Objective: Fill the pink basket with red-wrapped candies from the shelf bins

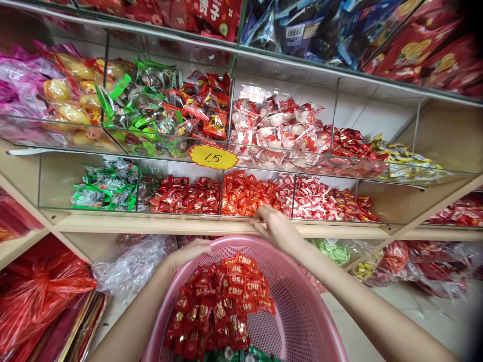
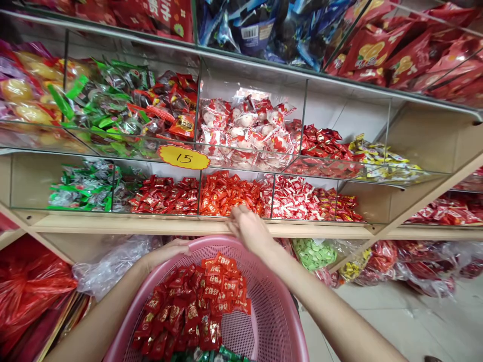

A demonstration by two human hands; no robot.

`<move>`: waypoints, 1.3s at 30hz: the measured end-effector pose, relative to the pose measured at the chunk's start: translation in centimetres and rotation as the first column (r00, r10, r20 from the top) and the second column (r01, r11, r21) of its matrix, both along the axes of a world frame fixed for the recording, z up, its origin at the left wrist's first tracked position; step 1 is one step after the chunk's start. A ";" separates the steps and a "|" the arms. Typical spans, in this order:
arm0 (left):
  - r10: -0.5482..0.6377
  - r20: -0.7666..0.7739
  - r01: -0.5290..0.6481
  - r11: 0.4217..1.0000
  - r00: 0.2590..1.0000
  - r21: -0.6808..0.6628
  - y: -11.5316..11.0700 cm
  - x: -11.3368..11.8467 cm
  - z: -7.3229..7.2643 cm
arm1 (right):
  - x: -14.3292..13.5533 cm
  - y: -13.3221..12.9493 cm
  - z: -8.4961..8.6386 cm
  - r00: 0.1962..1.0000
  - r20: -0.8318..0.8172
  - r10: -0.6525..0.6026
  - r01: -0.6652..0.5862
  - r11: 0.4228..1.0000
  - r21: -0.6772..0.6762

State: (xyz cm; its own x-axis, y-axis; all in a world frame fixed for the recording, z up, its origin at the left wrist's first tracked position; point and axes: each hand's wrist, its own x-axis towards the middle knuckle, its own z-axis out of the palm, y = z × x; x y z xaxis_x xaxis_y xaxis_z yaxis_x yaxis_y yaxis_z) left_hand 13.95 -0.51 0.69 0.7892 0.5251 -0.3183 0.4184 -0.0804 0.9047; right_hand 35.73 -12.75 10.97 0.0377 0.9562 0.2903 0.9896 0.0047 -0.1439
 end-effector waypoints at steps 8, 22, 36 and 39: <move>0.010 -0.013 -0.008 0.990 1.000 0.140 -0.3 -0.1 0.8 | 3.2 7.6 -1.4 0.964 -0.223 -0.142 0.115 0.985 -0.132; -0.017 -0.032 0.022 0.988 0.999 0.156 -0.2 -0.1 1.0 | 3.1 7.6 -0.6 0.895 -0.368 -0.253 0.155 0.949 -0.274; -0.031 -0.013 0.032 0.994 0.999 0.109 0.1 -0.2 0.5 | 4.0 6.5 2.3 0.906 -0.341 -0.250 0.153 0.946 -0.286; -0.014 -0.009 0.014 0.994 1.000 0.110 0.0 -0.1 0.5 | 3.2 6.5 2.6 0.932 -0.350 -0.092 0.045 0.989 -0.140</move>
